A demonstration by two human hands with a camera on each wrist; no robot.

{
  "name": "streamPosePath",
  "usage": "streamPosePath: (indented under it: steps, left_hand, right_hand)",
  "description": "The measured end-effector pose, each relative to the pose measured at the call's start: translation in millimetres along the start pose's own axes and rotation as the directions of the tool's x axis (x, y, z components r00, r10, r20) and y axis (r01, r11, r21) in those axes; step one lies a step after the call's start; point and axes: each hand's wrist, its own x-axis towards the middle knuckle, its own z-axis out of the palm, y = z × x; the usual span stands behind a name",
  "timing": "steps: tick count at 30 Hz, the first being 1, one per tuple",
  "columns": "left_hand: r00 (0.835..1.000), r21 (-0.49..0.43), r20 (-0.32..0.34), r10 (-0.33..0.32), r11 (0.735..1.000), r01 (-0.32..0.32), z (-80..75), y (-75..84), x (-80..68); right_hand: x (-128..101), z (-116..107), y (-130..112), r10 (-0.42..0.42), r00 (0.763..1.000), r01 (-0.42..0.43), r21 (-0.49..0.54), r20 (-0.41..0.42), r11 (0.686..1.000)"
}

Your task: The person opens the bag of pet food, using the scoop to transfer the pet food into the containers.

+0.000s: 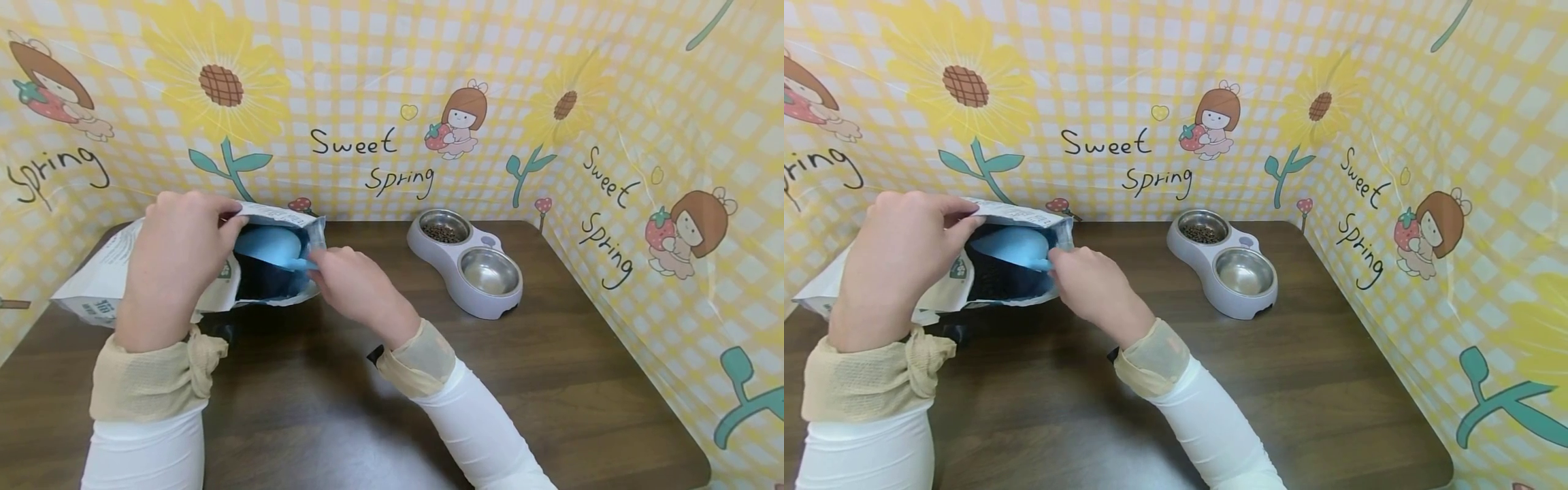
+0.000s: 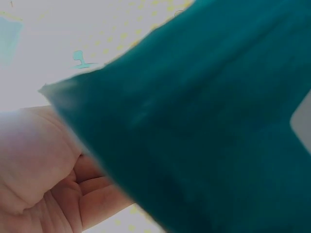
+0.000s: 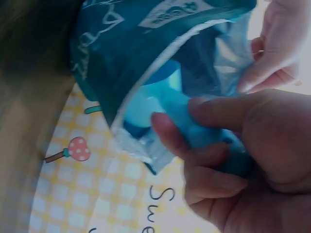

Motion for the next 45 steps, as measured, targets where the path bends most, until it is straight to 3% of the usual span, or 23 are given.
streamPosePath:
  steps: [8,15,24,31,34,39,45]
  left_hand:
    - [1.000,0.013,0.001,0.010,1.000,-0.010,0.3,1.7,0.7]
    - [1.000,0.017,-0.007,0.014,1.000,-0.014,-0.1,5.0,0.5]
    - [1.000,0.016,0.016,0.001,1.000,-0.001,-1.5,5.1,1.3]
    - [1.000,0.017,0.009,0.010,1.000,-0.010,-1.0,5.2,1.9]
    - [1.000,0.016,0.008,0.013,1.000,-0.013,-0.8,4.7,1.6]
    - [1.000,0.014,0.003,0.016,1.000,-0.016,0.0,4.9,0.3]
    - [1.000,0.014,0.009,0.012,1.000,-0.012,0.5,3.5,0.0]
  right_hand:
    - [12,13,0,-0.024,0.997,0.018,-0.084,-0.078,0.996]
    - [19,25,-3,-0.042,0.989,0.010,-0.216,-0.143,0.976]
    - [23,29,-2,0.005,0.998,-0.017,-0.189,-0.068,0.982]
    - [28,39,-2,-0.014,0.995,-0.011,-0.245,-0.100,0.970]
    - [29,41,-1,-0.022,0.997,0.004,-0.220,-0.078,0.975]
    - [29,40,2,-0.031,0.999,0.031,-0.071,0.011,0.997]
    - [29,34,7,-0.041,0.995,0.036,0.059,0.087,0.998]
